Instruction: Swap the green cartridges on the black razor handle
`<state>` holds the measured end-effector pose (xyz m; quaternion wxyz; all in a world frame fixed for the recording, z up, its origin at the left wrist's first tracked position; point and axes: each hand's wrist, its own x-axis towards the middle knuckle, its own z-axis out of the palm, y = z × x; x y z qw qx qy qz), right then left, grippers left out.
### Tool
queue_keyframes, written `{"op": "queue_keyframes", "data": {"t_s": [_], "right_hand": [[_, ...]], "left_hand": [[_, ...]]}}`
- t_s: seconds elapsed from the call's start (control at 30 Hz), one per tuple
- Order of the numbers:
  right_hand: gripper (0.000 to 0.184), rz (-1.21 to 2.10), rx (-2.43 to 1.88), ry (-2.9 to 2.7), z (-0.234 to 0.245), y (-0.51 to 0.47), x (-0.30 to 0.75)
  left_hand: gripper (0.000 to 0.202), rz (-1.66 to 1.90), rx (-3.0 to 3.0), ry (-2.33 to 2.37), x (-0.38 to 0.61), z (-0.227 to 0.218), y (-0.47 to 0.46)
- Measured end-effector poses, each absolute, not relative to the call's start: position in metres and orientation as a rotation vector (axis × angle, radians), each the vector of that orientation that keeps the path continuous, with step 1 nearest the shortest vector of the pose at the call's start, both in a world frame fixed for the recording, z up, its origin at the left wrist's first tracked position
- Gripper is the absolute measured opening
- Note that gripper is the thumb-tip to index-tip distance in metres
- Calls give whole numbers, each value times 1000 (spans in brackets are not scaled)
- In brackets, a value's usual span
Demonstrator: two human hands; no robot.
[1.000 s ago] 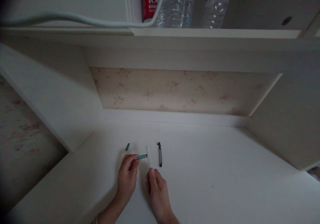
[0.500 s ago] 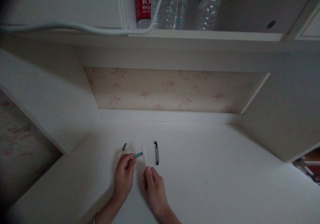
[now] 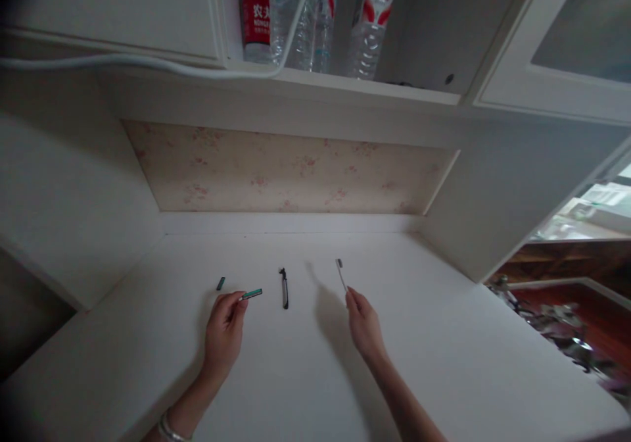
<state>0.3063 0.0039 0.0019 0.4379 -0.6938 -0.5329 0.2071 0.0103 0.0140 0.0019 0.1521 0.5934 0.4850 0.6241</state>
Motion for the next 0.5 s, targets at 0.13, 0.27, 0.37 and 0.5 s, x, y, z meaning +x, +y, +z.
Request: {"op": "queue_keyframes", "data": {"t_s": [0.13, 0.27, 0.37, 0.5], "right_hand": [[41, 333, -2000, -1432, -2, 13, 355], [35, 189, -2241, -1513, -1, 15, 372], [34, 90, -2335, -1567, -2, 17, 374], [35, 7, -2400, -1602, -6, 23, 373]], "left_hand": [[20, 1792, 1715, 1400, 11, 4, 12], [23, 1775, 1720, 1408, 10, 4, 11], [24, 1760, 1712, 1424, 11, 4, 11], [25, 1740, 1712, 1428, 12, 4, 12]]}}
